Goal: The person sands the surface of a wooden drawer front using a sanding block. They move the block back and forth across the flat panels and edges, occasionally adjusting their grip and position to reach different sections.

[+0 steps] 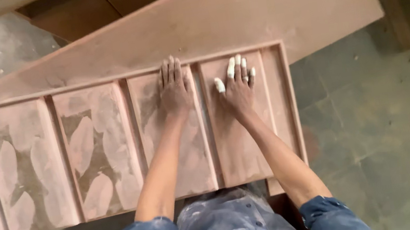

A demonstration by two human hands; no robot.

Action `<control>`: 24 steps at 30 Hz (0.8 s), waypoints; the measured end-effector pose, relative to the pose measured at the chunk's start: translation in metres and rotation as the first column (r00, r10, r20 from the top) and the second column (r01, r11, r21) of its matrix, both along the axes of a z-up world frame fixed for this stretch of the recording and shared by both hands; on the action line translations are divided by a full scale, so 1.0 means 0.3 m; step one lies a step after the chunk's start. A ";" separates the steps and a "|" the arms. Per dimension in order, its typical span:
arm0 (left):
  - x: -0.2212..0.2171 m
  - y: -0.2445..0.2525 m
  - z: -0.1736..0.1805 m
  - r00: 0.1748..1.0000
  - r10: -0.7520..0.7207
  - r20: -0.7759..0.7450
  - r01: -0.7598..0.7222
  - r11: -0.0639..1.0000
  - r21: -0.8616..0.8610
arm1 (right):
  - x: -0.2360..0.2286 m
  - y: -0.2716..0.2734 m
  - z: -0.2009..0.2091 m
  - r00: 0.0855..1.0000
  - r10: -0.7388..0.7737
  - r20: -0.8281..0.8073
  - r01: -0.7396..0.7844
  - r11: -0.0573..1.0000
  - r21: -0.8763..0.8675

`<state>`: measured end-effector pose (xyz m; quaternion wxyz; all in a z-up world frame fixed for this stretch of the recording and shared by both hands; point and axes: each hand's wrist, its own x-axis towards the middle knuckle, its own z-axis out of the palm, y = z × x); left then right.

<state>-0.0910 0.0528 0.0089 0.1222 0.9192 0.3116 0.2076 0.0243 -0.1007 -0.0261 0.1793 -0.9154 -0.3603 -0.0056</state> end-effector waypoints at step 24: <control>0.043 0.072 -0.019 0.998 0.026 -0.060 -0.024 0.999 0.038 | 0.080 -0.008 0.094 0.982 0.107 0.158 -0.113 0.993 0.030</control>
